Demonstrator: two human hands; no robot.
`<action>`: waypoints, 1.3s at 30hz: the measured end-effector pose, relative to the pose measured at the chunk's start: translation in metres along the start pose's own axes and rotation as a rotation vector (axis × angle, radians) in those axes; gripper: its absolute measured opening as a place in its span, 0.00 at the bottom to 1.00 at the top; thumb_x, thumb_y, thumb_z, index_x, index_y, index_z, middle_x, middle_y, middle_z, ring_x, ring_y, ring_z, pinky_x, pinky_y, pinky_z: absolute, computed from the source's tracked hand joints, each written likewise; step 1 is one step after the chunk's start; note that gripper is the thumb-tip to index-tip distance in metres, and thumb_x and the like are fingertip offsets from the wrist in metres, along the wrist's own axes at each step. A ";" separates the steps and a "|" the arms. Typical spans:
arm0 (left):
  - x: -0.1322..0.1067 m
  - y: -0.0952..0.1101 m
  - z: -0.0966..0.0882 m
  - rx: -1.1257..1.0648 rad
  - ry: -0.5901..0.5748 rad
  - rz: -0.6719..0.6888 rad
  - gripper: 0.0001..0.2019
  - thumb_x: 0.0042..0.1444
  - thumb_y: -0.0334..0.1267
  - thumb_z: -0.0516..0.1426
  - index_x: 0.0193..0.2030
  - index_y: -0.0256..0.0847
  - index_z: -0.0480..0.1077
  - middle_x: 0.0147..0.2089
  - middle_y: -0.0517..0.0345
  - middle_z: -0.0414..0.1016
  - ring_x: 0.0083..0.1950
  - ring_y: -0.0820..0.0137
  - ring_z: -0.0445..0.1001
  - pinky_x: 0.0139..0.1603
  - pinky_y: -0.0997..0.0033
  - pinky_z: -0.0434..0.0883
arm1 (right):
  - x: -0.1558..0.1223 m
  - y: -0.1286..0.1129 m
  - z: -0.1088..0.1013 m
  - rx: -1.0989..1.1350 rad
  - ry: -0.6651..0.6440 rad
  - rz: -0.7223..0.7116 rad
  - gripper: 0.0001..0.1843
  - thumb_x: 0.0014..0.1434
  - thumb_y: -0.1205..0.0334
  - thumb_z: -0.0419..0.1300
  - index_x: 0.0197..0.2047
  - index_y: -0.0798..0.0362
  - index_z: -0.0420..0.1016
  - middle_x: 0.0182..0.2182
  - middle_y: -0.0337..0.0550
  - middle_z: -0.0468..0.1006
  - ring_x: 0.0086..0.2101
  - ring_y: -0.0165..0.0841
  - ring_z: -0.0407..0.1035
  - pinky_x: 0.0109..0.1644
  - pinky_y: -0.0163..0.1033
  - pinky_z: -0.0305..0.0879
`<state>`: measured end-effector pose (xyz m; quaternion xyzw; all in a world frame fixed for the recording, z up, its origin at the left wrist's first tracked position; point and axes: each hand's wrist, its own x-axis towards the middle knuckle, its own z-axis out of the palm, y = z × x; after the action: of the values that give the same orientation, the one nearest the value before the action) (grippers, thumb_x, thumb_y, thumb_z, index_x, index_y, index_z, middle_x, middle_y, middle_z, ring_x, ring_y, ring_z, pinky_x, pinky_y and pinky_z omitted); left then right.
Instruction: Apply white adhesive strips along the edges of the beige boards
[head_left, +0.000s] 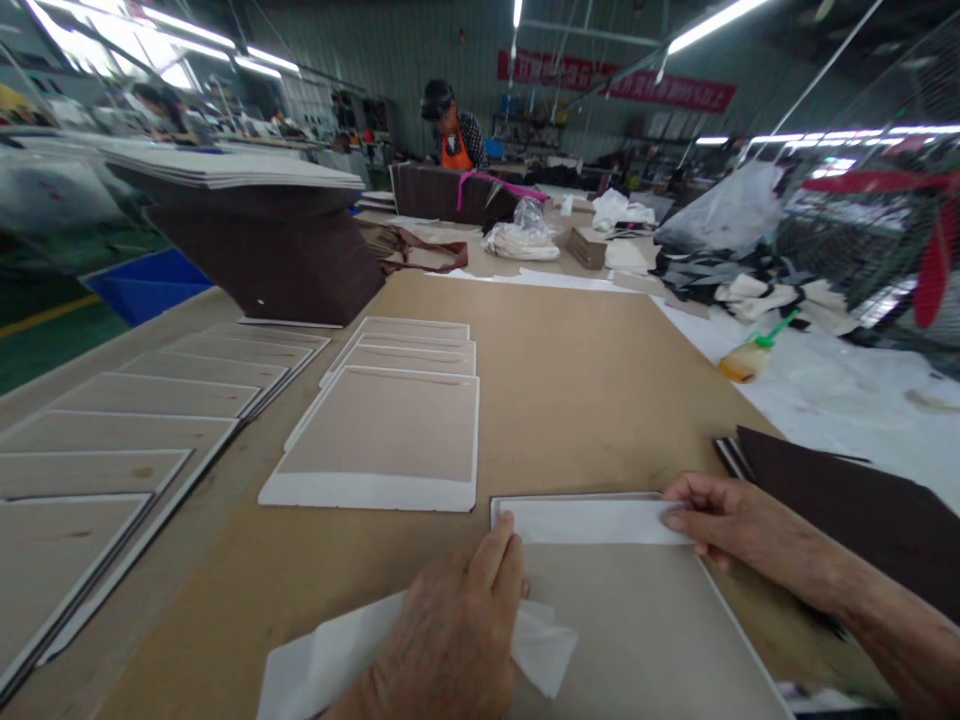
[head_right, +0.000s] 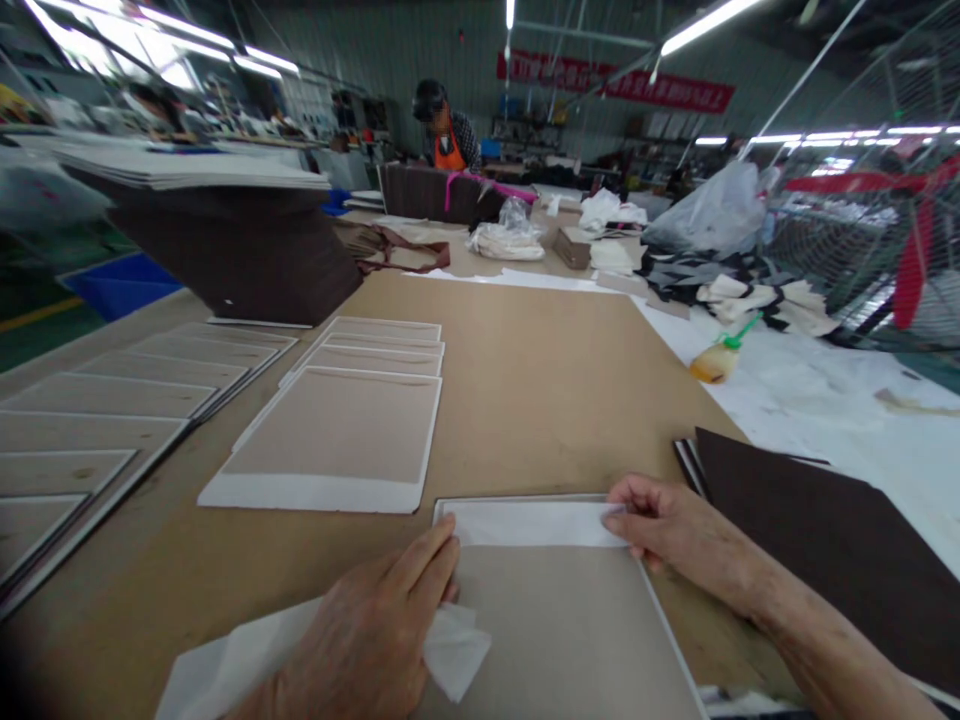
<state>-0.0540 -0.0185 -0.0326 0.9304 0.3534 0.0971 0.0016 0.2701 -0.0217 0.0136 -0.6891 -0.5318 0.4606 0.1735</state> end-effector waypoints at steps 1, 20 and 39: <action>0.000 -0.001 0.002 0.021 0.028 0.011 0.24 0.55 0.26 0.46 0.59 0.28 0.64 0.63 0.37 0.65 0.51 0.58 0.76 0.45 0.58 0.78 | -0.002 0.004 0.005 0.004 0.050 0.000 0.16 0.55 0.47 0.59 0.32 0.52 0.68 0.22 0.33 0.64 0.22 0.28 0.57 0.26 0.34 0.53; -0.004 -0.011 0.010 0.165 0.130 0.120 0.22 0.58 0.27 0.44 0.57 0.28 0.66 0.63 0.36 0.65 0.48 0.63 0.77 0.44 0.66 0.78 | 0.023 0.014 0.011 -0.267 0.324 -0.069 0.12 0.54 0.55 0.57 0.40 0.50 0.64 0.21 0.31 0.68 0.24 0.32 0.64 0.31 0.38 0.57; -0.005 -0.014 0.011 0.159 0.155 0.123 0.21 0.59 0.26 0.44 0.57 0.29 0.66 0.63 0.39 0.66 0.51 0.64 0.77 0.45 0.69 0.78 | -0.020 -0.022 0.090 -0.642 0.025 -0.452 0.39 0.61 0.50 0.57 0.70 0.52 0.47 0.69 0.45 0.41 0.67 0.44 0.38 0.70 0.54 0.38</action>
<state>-0.0645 -0.0109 -0.0450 0.9373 0.3012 0.1402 -0.1054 0.1837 -0.0537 -0.0074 -0.5792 -0.7853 0.2124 0.0525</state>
